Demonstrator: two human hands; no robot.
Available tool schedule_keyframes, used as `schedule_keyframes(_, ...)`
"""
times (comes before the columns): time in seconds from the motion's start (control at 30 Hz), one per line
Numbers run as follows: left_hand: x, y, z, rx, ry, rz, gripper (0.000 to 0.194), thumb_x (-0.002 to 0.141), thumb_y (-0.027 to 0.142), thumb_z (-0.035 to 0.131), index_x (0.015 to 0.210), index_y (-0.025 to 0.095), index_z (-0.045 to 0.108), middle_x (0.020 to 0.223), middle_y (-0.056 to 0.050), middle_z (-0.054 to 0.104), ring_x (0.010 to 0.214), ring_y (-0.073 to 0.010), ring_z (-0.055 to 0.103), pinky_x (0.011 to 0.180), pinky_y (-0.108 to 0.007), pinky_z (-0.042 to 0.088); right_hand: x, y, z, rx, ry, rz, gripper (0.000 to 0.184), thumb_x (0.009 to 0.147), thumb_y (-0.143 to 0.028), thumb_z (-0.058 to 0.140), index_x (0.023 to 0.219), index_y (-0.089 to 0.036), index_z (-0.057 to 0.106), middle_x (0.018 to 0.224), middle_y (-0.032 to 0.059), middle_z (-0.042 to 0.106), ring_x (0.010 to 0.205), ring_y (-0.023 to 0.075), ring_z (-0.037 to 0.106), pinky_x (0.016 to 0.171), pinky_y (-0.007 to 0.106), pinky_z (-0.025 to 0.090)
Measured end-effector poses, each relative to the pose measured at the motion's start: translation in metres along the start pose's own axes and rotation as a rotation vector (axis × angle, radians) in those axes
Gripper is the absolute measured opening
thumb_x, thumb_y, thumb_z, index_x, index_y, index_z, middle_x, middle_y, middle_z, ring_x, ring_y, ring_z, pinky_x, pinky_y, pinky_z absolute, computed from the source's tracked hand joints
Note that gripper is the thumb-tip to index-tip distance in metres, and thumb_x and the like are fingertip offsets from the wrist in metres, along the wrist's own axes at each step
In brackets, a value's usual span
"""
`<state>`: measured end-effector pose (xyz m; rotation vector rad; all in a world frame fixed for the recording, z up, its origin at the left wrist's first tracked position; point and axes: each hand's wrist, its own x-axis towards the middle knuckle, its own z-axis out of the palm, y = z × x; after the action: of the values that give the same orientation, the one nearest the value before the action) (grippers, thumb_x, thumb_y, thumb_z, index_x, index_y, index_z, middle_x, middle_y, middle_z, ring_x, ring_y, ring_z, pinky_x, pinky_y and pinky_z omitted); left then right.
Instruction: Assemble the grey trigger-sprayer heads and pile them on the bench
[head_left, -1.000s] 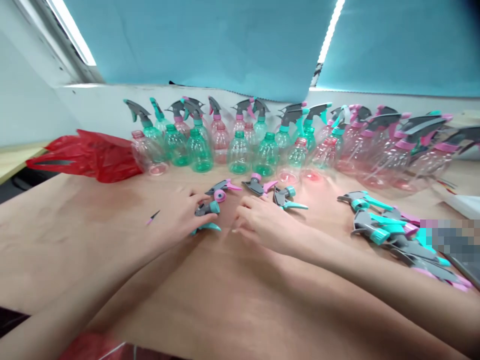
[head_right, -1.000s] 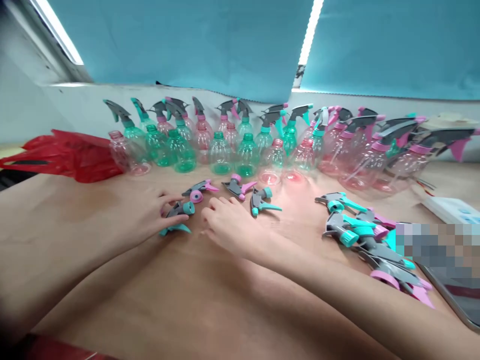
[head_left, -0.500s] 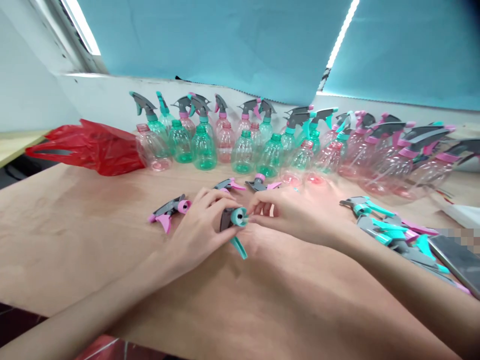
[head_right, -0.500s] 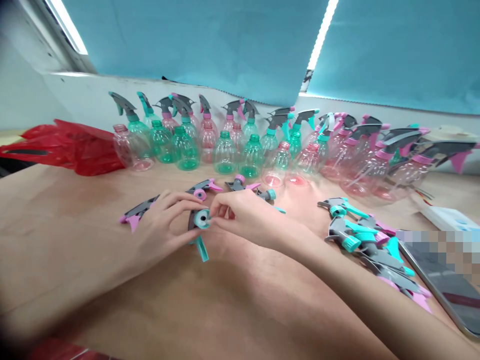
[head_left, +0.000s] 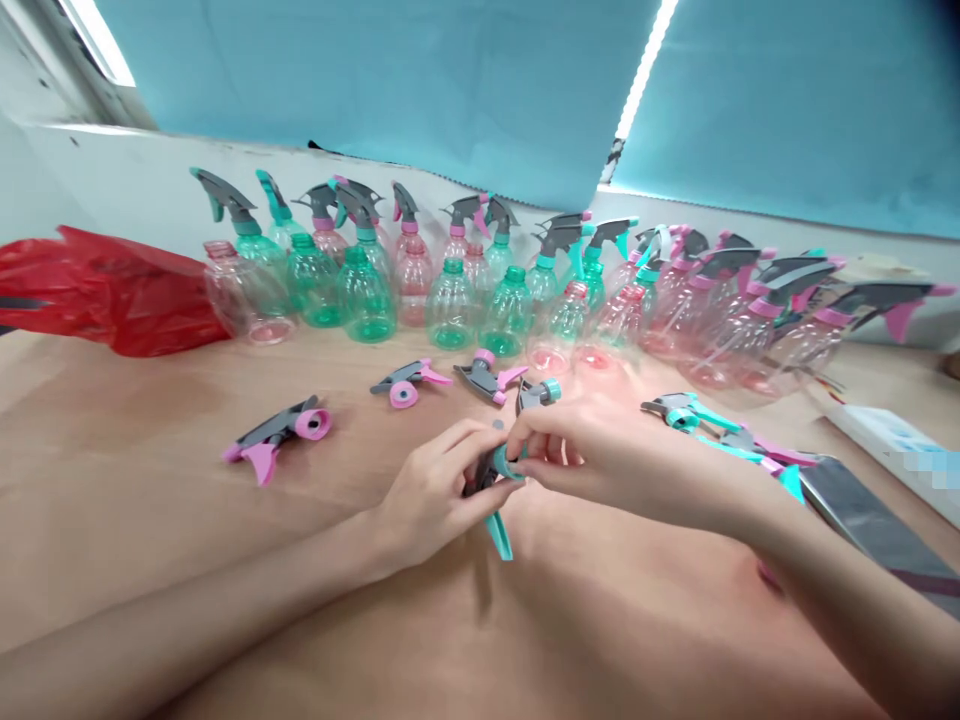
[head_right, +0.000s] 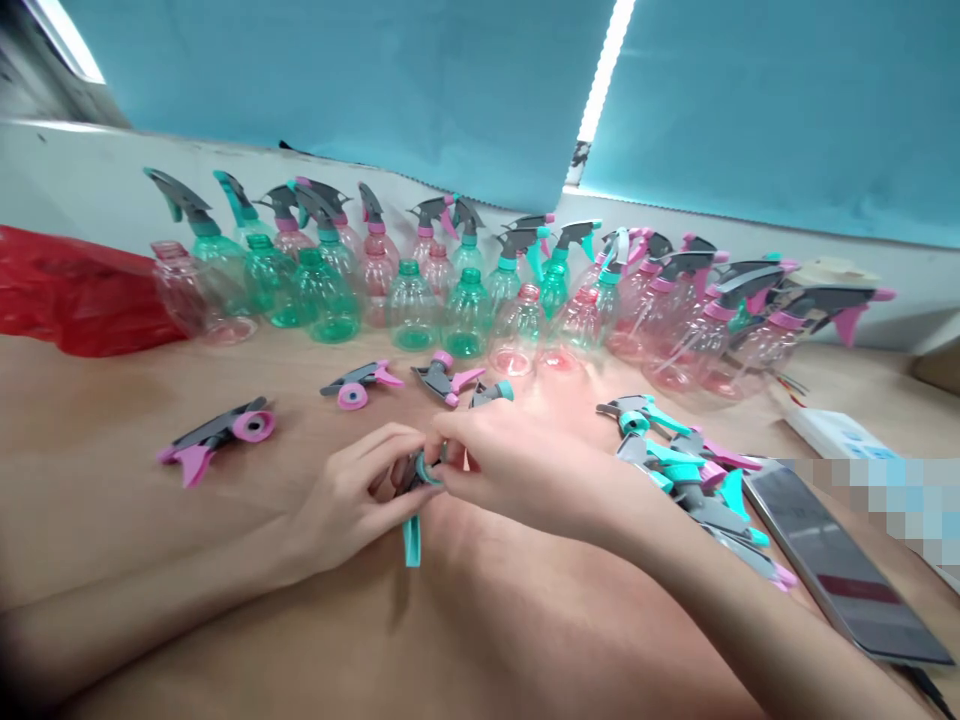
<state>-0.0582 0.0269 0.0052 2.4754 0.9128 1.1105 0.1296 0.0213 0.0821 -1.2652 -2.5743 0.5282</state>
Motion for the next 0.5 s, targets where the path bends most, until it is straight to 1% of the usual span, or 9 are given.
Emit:
schedule_keyframes(0.1, 0.005, -0.003, 0.008, -0.026, -0.021, 0.023, 0.019, 0.084, 0.027, 0.061, 0.100, 0.018, 0.059, 0.085, -0.003, 0.057, 0.061, -0.0104, 0.052, 0.057, -0.022, 0.046, -0.001, 0.007, -0.003, -0.025, -0.047, 0.052, 0.010, 0.075, -0.012, 0.055, 0.076, -0.022, 0.056, 0.063, -0.0055, 0.058, 0.056, 0.0092, 0.051, 0.048, 0.021, 0.035)
schedule_keyframes(0.2, 0.005, -0.005, 0.010, -0.035, -0.022, 0.063, 0.018, 0.084, 0.025, 0.060, 0.100, 0.017, 0.057, 0.090, -0.003, 0.058, 0.056, -0.0082, 0.049, 0.055, -0.021, 0.045, -0.001, 0.014, -0.003, 0.034, -0.074, 0.055, 0.011, 0.073, -0.017, 0.059, 0.073, -0.022, 0.048, 0.064, -0.0063, 0.055, 0.055, 0.0081, 0.049, 0.047, 0.020, 0.034)
schedule_keyframes(0.33, 0.003, -0.007, 0.008, -0.031, -0.024, 0.062, 0.022, 0.085, 0.023, 0.059, 0.107, 0.020, 0.056, 0.093, -0.002, 0.058, 0.054, -0.0069, 0.047, 0.054, -0.020, 0.044, -0.001, 0.025, 0.003, 0.064, -0.033, 0.053, 0.017, 0.076, -0.024, 0.058, 0.072, -0.022, 0.041, 0.064, -0.0065, 0.051, 0.054, 0.0080, 0.045, 0.044, 0.020, 0.030)
schedule_keyframes(0.43, 0.004, -0.009, 0.007, -0.032, -0.035, 0.033, 0.023, 0.084, 0.022, 0.061, 0.107, 0.021, 0.058, 0.092, -0.001, 0.058, 0.056, -0.0070, 0.048, 0.054, -0.019, 0.044, 0.001, 0.032, 0.007, 0.095, 0.012, 0.046, 0.023, 0.077, -0.028, 0.060, 0.073, -0.022, 0.038, 0.064, -0.0068, 0.047, 0.053, 0.0078, 0.040, 0.044, 0.021, 0.028)
schedule_keyframes(0.5, 0.005, -0.010, 0.007, -0.036, -0.029, 0.040, 0.021, 0.085, 0.022, 0.060, 0.107, 0.022, 0.058, 0.090, -0.001, 0.058, 0.056, -0.0069, 0.047, 0.054, -0.019, 0.044, 0.002, 0.035, 0.007, 0.150, 0.006, 0.037, 0.023, 0.078, -0.027, 0.060, 0.074, -0.022, 0.038, 0.067, -0.0063, 0.047, 0.055, 0.0079, 0.039, 0.046, 0.021, 0.028)
